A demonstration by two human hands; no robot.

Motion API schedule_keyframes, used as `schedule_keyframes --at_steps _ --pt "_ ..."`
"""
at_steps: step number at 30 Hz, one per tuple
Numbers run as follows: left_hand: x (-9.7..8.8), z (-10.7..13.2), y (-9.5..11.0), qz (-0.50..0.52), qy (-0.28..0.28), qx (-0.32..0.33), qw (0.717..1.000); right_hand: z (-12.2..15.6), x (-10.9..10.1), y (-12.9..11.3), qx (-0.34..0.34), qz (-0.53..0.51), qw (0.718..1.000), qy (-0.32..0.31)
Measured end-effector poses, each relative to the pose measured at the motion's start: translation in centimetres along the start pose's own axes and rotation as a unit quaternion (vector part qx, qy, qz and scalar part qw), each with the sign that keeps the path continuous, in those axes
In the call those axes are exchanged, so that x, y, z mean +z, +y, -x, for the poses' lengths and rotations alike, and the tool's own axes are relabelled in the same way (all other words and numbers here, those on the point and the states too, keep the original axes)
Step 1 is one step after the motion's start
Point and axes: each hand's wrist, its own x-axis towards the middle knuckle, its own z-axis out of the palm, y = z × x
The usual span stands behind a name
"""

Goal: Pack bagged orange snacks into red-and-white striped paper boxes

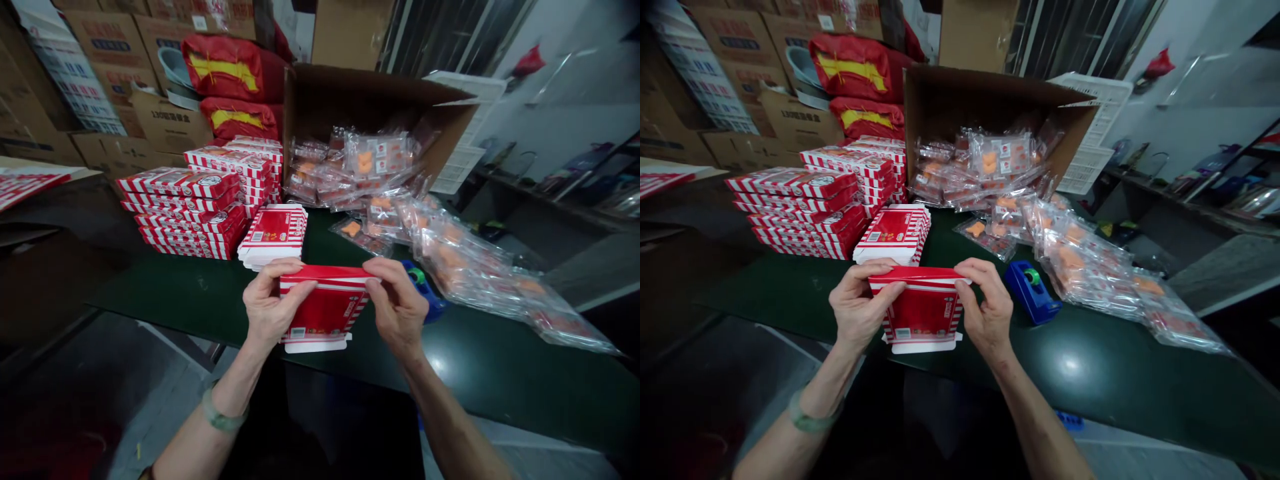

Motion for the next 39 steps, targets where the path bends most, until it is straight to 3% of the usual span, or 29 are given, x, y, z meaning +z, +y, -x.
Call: schedule_keyframes --at_steps 4,8,13,17,32,34,38,39 --pt "-0.2 -0.1 -0.2 0.011 -0.006 -0.018 1.0 -0.2 1.5 -0.8 0.003 0.021 1.0 -0.009" --pt "-0.2 -0.1 -0.4 0.017 -0.001 -0.018 1.0 0.3 3.2 -0.3 0.006 0.067 0.997 0.032" --pt "0.4 0.0 -0.5 -0.002 0.0 -0.021 1.0 1.3 4.6 1.0 0.028 -0.002 0.995 0.092" --pt "0.6 0.0 -0.6 0.001 0.006 -0.027 1.0 1.7 4.9 1.6 0.016 -0.033 0.993 0.109" --pt "0.4 -0.2 -1.4 -0.016 0.013 -0.075 0.997 1.5 4.2 1.5 -0.014 0.012 0.989 0.146" --pt "0.1 -0.9 -1.3 -0.034 -0.016 -0.079 0.996 1.4 4.1 1.7 -0.011 0.002 0.99 0.138" --pt "-0.7 -2.8 -0.4 -0.071 -0.19 -0.013 0.979 1.0 4.1 1.0 0.007 -0.033 0.991 0.131" --pt "-0.8 -3.0 -0.2 -0.08 -0.205 0.015 0.975 1.0 4.0 0.8 0.014 -0.049 0.99 0.133"
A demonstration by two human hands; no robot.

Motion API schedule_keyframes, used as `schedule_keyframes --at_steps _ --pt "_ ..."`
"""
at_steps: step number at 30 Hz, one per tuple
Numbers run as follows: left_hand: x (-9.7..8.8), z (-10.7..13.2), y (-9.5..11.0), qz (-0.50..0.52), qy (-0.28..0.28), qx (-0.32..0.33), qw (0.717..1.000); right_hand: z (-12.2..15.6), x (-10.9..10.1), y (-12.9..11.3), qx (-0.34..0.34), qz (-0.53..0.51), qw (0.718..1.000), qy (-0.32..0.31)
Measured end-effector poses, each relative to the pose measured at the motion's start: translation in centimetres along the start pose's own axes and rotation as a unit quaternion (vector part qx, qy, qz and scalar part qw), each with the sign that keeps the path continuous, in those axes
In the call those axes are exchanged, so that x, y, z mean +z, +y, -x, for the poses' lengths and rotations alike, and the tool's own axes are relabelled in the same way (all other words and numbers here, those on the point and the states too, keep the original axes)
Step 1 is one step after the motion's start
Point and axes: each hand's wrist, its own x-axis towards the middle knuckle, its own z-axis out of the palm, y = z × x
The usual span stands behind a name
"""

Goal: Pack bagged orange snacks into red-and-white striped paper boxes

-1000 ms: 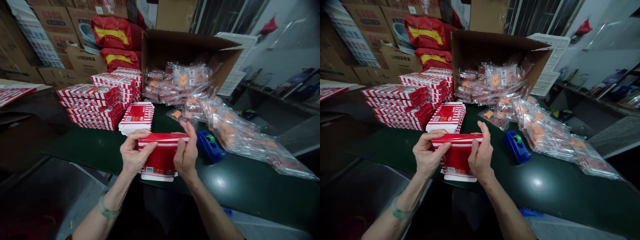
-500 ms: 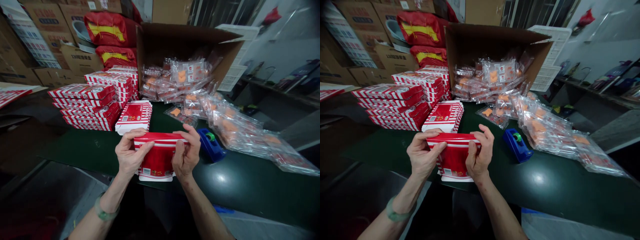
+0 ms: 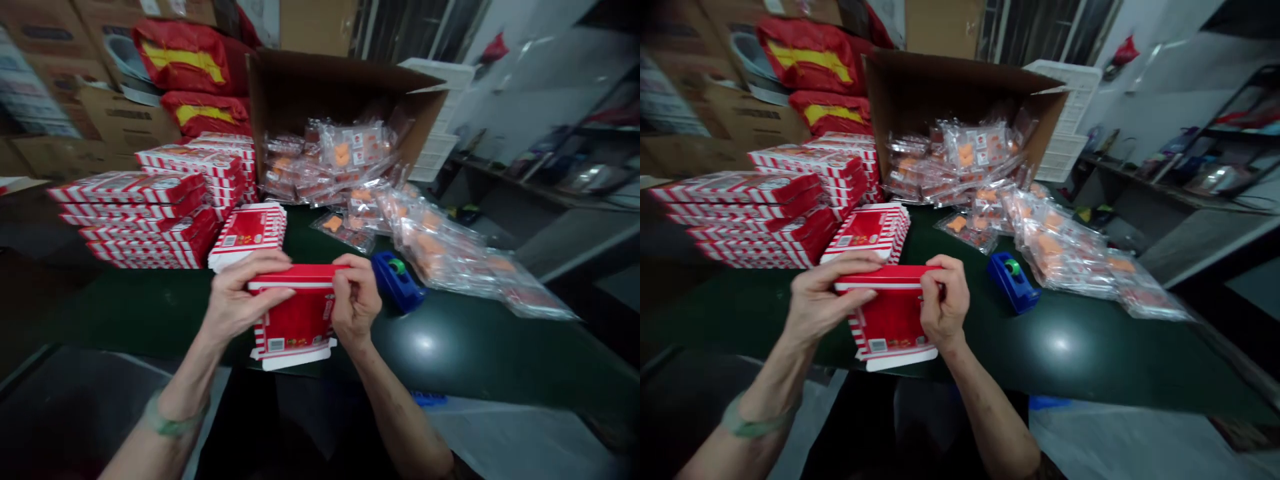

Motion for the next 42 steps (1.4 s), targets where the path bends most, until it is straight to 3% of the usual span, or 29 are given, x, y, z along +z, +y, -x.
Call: schedule_keyframes --at_steps 3,6,8,10,12,16,21,24,29,32,35,39,42 --pt "0.2 0.7 0.9 -0.067 0.085 0.043 0.993 -0.4 -1.7 0.3 0.036 -0.04 0.997 -0.054" --pt "0.9 2.5 2.3 -0.146 0.157 0.047 0.976 -1.7 -6.9 2.5 0.175 0.061 0.98 -0.078" --pt "1.5 3.2 3.3 -0.17 0.149 0.06 0.972 -3.0 -11.6 4.6 0.33 0.231 0.915 -0.025" --pt "2.1 3.3 3.9 -0.169 0.125 0.081 0.974 -4.5 -15.8 6.8 0.396 0.268 0.877 -0.056" --pt "2.5 2.9 4.0 -0.16 0.118 0.099 0.975 -5.8 -18.2 8.5 0.462 0.269 0.838 -0.11" --pt "3.1 1.6 3.2 -0.145 0.125 0.128 0.973 -7.1 -19.0 10.3 0.57 0.255 0.763 -0.167" --pt "3.4 1.5 2.5 -0.136 0.125 0.127 0.975 -7.4 -18.2 10.8 0.662 0.237 0.698 -0.139" --pt "3.5 1.8 2.4 -0.134 0.129 0.125 0.975 -6.8 -17.9 11.0 0.674 0.198 0.707 -0.089" --pt "3.5 1.7 2.5 -0.135 0.129 0.122 0.975 -3.4 -18.3 9.7 0.604 0.104 0.79 0.012" --pt "3.5 1.6 2.5 -0.136 0.13 0.121 0.975 -0.8 -18.9 8.9 0.574 0.073 0.815 0.034" --pt "3.5 1.5 2.4 -0.137 0.131 0.117 0.975 0.7 -19.1 9.3 0.598 0.096 0.796 0.003" --pt "3.6 1.7 2.3 -0.132 0.132 0.115 0.976 0.5 -18.8 10.6 0.626 0.177 0.758 -0.054" --pt "3.6 1.8 2.4 -0.122 0.142 0.106 0.977 0.2 -18.0 9.8 0.608 0.219 0.759 -0.081"
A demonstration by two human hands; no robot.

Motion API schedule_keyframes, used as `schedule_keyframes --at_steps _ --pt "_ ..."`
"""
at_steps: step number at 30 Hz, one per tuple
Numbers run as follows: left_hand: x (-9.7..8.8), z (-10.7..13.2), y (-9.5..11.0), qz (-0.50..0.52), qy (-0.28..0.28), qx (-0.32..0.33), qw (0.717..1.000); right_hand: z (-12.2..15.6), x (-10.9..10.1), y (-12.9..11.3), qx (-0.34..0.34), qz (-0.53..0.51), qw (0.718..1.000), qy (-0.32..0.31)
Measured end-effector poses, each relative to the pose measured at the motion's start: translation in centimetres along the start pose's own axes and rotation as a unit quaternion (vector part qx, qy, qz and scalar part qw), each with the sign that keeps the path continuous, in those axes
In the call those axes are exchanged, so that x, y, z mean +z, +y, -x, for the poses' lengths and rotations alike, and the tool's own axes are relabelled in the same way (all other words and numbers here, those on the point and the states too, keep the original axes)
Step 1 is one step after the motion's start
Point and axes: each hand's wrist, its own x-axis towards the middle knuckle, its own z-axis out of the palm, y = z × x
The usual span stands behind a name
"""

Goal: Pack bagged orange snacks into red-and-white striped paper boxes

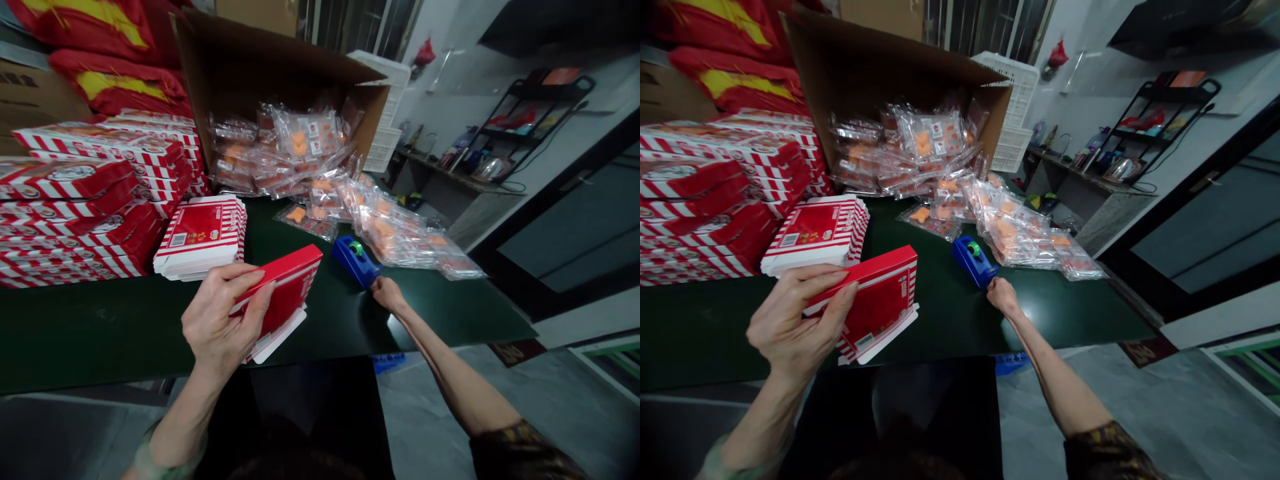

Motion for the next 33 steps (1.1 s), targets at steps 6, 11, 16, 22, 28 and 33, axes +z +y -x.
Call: schedule_keyframes --at_steps 6,11,16,22,28,33 --pt "0.4 0.3 0.5 0.04 0.021 -0.024 0.999 10.1 2.1 -4.6 -0.115 -0.031 0.986 -0.119" --pt "0.9 0.5 1.6 0.051 0.01 -0.01 0.999 17.3 5.3 -10.4 -0.158 -0.256 0.894 -0.333" --pt "0.9 0.6 2.6 0.054 0.011 0.005 0.998 17.6 7.2 -11.8 -0.025 -0.233 0.927 -0.293" --pt "1.7 1.1 4.3 0.041 -0.023 -0.008 0.999 18.1 7.0 -12.5 0.12 -0.184 0.93 -0.294" --pt "0.6 0.6 5.1 0.146 0.046 -0.103 0.983 17.4 9.5 -9.0 0.022 -0.306 0.882 -0.358" --pt "-3.1 -0.6 5.1 0.136 0.155 -0.146 0.968 15.5 12.6 -5.2 0.018 -0.264 0.928 -0.261"
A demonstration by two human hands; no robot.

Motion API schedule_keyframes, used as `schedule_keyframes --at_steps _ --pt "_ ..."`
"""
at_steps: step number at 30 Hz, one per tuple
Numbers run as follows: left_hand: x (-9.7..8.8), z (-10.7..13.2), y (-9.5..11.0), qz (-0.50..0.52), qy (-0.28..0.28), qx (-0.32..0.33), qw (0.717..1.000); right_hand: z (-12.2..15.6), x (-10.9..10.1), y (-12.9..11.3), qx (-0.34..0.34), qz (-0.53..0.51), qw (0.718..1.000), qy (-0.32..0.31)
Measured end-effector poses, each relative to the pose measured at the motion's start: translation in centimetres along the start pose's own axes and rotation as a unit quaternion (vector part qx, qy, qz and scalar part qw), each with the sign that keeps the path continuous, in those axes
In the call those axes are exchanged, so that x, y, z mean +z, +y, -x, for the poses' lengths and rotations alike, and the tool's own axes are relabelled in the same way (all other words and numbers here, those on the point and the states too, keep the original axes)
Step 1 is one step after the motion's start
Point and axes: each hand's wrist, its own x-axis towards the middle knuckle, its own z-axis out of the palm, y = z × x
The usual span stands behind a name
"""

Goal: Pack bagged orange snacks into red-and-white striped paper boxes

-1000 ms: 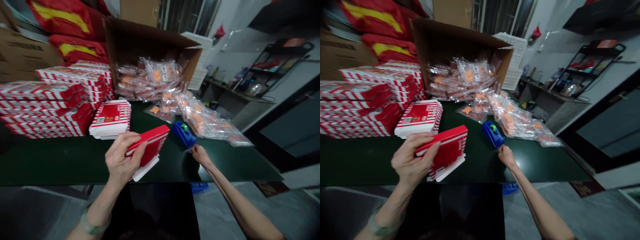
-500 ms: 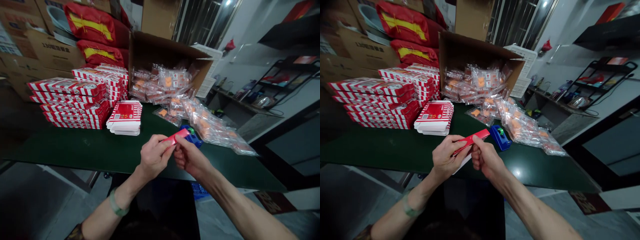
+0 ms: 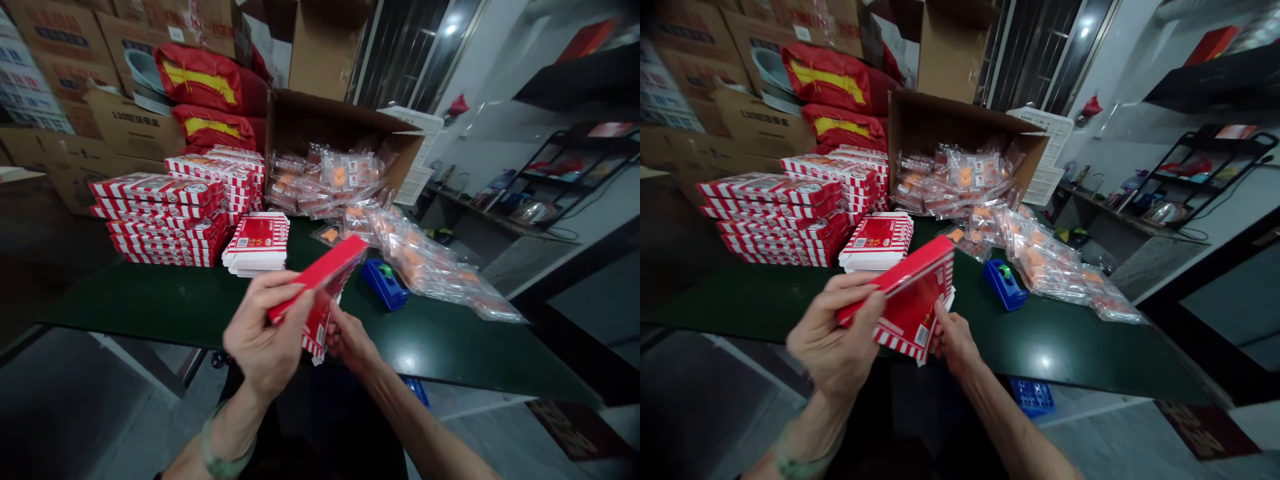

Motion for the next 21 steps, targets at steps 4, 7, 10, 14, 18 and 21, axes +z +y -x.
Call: schedule_keyframes --at_steps 4,7,10,14,18,21 --pt "-3.0 1.3 -2.0 -0.021 0.124 -0.067 0.99 -1.1 -0.1 -0.3 -0.091 -0.029 0.994 -0.049" --pt "-5.8 2.8 -4.9 -0.109 0.12 -0.188 0.969 -1.9 -0.4 -2.6 -0.196 -0.034 0.979 -0.053" --pt "-7.5 2.4 -6.6 -0.335 0.033 -0.103 0.936 -2.2 -0.2 -5.0 -0.289 0.176 0.941 0.008" --pt "-6.3 0.2 -6.8 -0.375 -0.168 -0.029 0.911 -0.8 2.0 -7.1 -0.382 0.443 0.809 -0.057" --pt "-5.7 -1.2 -8.3 -0.354 -0.186 -0.159 0.903 -3.2 3.1 -9.1 -0.484 0.431 0.76 -0.051" --pt "-7.5 -1.1 -9.9 -0.333 -0.08 -0.314 0.886 -11.3 2.2 -11.3 -0.379 0.543 0.734 0.147"
